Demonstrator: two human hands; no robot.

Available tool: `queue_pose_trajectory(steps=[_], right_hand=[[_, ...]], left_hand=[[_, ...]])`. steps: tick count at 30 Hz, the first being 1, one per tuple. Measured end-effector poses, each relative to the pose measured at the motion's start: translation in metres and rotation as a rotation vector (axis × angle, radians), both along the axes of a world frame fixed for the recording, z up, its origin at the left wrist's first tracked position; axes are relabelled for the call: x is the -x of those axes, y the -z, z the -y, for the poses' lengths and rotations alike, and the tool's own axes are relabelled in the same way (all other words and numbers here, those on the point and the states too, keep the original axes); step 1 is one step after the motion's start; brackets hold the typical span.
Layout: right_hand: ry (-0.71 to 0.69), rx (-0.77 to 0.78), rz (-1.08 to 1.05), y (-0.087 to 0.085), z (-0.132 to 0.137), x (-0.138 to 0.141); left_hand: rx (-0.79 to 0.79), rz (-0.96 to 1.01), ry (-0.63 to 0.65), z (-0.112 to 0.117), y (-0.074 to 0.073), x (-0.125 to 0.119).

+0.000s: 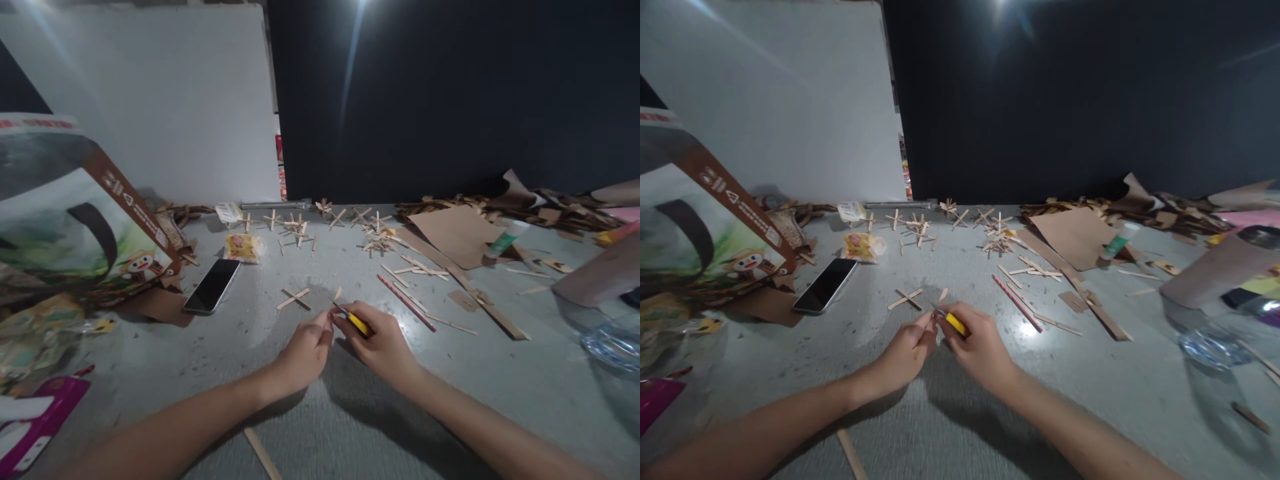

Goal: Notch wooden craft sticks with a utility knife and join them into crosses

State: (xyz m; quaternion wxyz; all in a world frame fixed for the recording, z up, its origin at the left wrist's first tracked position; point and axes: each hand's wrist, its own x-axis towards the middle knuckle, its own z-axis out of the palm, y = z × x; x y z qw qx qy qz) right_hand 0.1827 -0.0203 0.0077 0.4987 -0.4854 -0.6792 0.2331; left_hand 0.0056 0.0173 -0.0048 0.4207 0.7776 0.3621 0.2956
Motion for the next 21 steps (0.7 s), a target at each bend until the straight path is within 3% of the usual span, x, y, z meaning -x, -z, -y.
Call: queue_pose_trajectory(steps=[12,17,21], right_hand=[[0.026,-0.017,-0.001,0.0086,0.0004,0.0037],[0.033,0.062,-0.055,0.0108,-0.0020,0.0050],[0.026,0.138,-0.119,0.0090,-0.0059,0.0066]], left_hand=[[-0.005,-0.040,-0.016,0.0011,0.0015,-0.0001],[-0.006,-0.010,0.014,0.0040,-0.0043,-0.0019],[-0.009,-0.073,-0.024,0.0039,0.0007,-0.0015]])
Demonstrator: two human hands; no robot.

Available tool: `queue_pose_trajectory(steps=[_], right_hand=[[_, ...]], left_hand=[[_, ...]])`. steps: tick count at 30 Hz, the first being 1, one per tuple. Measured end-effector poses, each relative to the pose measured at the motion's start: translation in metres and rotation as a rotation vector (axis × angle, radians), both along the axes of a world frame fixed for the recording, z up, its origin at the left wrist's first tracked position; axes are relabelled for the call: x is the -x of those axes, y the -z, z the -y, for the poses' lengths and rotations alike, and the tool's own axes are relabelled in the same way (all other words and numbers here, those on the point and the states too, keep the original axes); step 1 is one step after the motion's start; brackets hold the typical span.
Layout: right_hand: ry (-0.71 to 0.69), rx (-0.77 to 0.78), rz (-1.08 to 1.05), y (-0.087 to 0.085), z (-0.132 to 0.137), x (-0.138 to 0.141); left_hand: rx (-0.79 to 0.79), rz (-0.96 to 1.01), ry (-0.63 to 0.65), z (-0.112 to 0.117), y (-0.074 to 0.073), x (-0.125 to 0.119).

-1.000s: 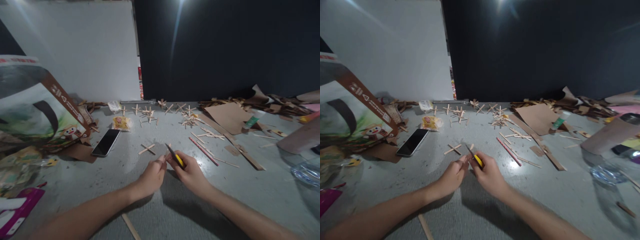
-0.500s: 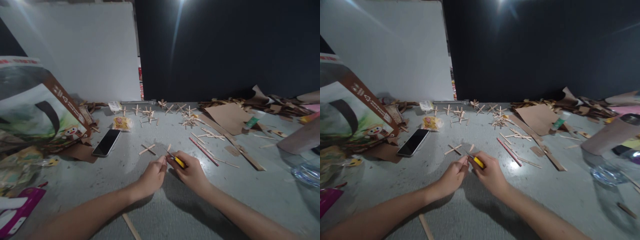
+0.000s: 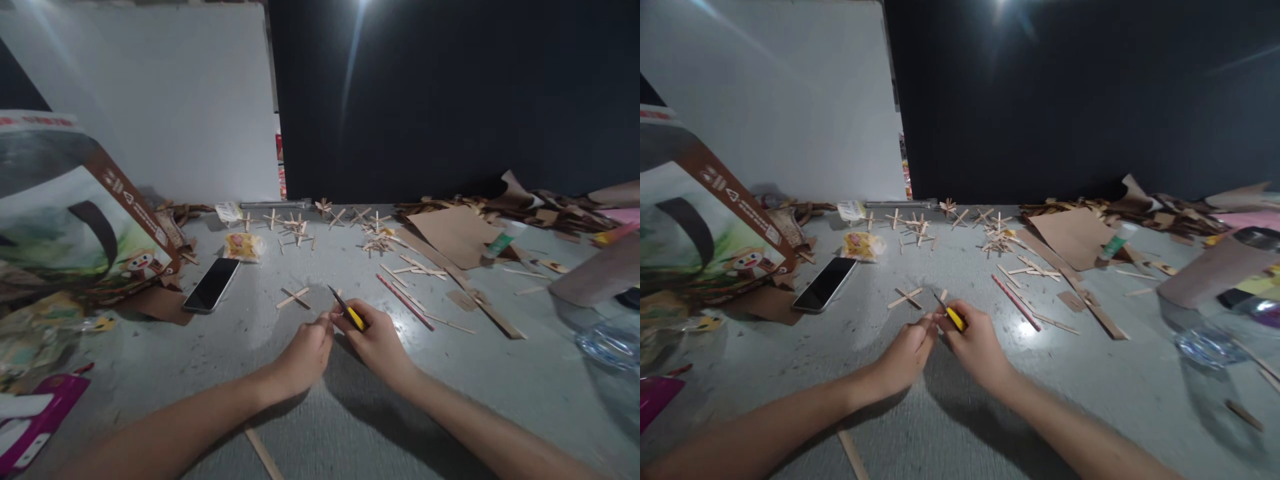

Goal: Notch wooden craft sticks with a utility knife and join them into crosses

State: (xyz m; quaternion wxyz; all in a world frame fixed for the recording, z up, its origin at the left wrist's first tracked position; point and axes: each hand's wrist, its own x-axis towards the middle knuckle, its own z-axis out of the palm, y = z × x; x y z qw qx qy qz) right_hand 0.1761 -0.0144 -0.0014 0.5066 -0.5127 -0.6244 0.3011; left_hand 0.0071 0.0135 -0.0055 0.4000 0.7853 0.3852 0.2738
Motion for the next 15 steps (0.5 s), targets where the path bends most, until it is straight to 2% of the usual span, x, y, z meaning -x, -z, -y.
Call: queue_pose_trajectory(steps=[7,15], right_hand=[[0.018,-0.010,0.057,0.0001,0.0007,0.0026],[-0.001,-0.001,0.067,0.0013,0.0020,0.0034]], left_hand=[[-0.031,-0.092,-0.045,-0.0007,0.0088,0.0005],[-0.023,-0.135,-0.040,0.0014,0.0033,-0.0017]])
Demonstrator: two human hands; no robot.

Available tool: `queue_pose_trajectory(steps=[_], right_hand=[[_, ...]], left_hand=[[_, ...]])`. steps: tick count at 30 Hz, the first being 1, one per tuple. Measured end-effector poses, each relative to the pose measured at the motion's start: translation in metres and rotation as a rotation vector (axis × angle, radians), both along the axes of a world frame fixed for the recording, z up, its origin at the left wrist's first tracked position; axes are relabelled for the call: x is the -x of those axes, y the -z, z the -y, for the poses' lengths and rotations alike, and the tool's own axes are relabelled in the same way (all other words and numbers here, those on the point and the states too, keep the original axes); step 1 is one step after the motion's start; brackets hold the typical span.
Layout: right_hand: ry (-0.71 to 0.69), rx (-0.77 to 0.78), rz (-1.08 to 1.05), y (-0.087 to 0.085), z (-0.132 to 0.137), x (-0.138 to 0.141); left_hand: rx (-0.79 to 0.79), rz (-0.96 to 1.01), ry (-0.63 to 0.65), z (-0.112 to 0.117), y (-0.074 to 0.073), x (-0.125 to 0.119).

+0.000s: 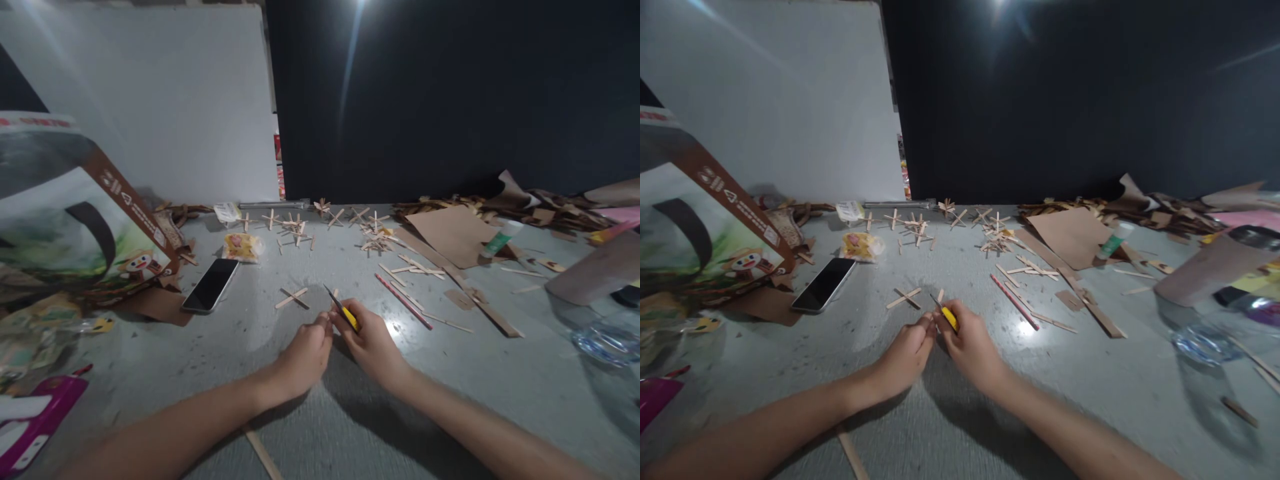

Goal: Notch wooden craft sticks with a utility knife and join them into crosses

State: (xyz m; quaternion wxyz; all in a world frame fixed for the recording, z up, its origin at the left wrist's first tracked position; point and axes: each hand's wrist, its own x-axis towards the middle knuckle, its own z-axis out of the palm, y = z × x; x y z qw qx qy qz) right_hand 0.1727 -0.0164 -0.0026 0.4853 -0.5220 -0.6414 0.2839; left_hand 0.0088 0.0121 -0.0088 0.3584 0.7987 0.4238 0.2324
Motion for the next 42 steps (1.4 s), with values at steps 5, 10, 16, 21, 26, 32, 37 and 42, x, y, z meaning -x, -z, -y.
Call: queue_pose_trajectory(steps=[5,10,16,21,26,32,37,42], right_hand=[[-0.009,-0.006,0.023,-0.001,0.000,0.000],[-0.007,-0.022,0.044,0.000,-0.001,0.000],[-0.017,-0.002,0.054,0.001,-0.003,-0.002],[-0.019,-0.018,0.054,-0.001,-0.004,-0.004],[-0.014,-0.029,0.071,0.001,-0.006,-0.006],[-0.001,-0.043,0.124,0.007,-0.004,-0.005],[-0.039,-0.071,0.158,0.005,0.004,0.001],[0.045,-0.040,0.078,-0.003,0.001,-0.004]], left_hand=[[0.003,0.022,-0.001,0.001,-0.002,0.001],[0.007,0.074,0.005,0.001,-0.002,0.000],[0.073,0.071,0.020,0.001,-0.006,0.000],[0.162,0.180,0.050,-0.001,-0.003,0.000],[0.303,0.266,0.075,0.000,-0.004,0.001],[0.338,0.339,0.026,-0.003,0.002,0.000],[0.510,0.550,-0.072,-0.015,0.007,-0.001],[0.496,0.618,-0.040,-0.015,0.004,0.000]])
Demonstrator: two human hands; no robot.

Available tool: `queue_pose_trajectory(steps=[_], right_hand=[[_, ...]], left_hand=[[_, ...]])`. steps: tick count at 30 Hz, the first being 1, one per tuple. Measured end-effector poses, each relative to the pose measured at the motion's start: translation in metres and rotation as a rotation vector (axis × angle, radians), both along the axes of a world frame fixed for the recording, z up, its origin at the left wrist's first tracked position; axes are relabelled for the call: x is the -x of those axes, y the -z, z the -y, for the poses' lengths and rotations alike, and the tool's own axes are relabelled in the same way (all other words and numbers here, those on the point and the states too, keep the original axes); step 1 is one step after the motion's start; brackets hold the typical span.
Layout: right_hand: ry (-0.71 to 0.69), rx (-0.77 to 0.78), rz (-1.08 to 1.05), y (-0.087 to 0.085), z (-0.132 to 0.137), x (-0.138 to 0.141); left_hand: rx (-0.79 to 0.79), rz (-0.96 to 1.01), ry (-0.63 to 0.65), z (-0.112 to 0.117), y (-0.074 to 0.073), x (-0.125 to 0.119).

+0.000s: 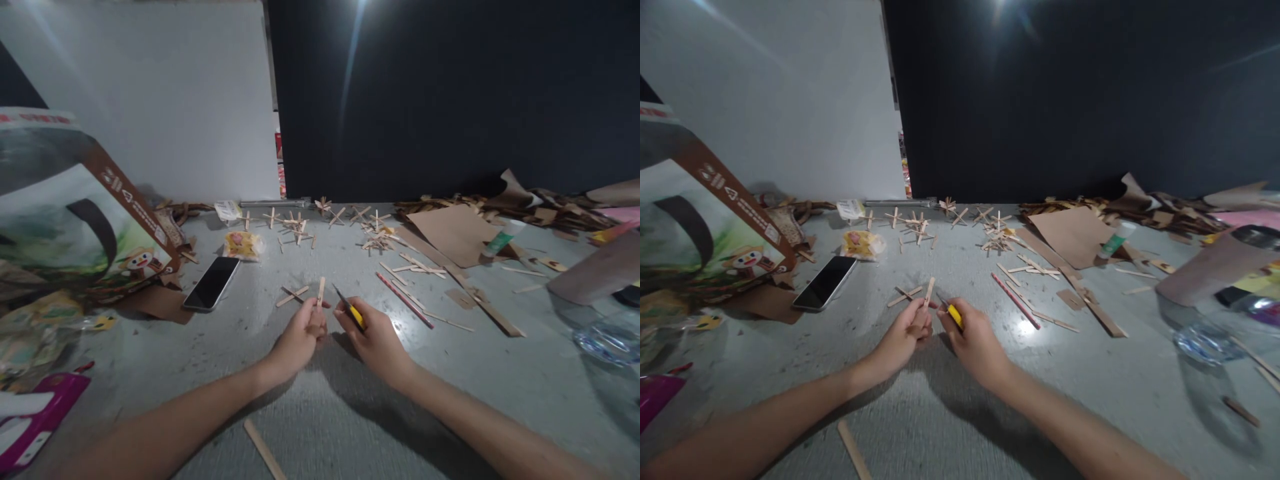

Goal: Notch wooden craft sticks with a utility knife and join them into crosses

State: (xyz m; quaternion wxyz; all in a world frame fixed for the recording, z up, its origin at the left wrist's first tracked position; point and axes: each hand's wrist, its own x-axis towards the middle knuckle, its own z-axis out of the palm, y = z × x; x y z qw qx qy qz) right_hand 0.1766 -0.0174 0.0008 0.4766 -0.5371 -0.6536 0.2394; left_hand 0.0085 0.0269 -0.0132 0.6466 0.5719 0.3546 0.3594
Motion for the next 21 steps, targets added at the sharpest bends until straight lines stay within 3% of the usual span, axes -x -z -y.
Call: queue_pose_trajectory(steps=[7,13,21], right_hand=[[0.058,-0.004,-0.028,-0.005,-0.006,-0.011],[0.010,-0.026,-0.029,-0.002,-0.004,-0.010],[-0.018,-0.039,0.039,0.001,-0.001,-0.006]], left_hand=[[0.009,-0.044,-0.014,0.003,0.001,0.000],[-0.088,-0.088,0.064,0.009,0.000,0.001],[-0.081,-0.073,0.095,0.011,0.000,-0.001]])
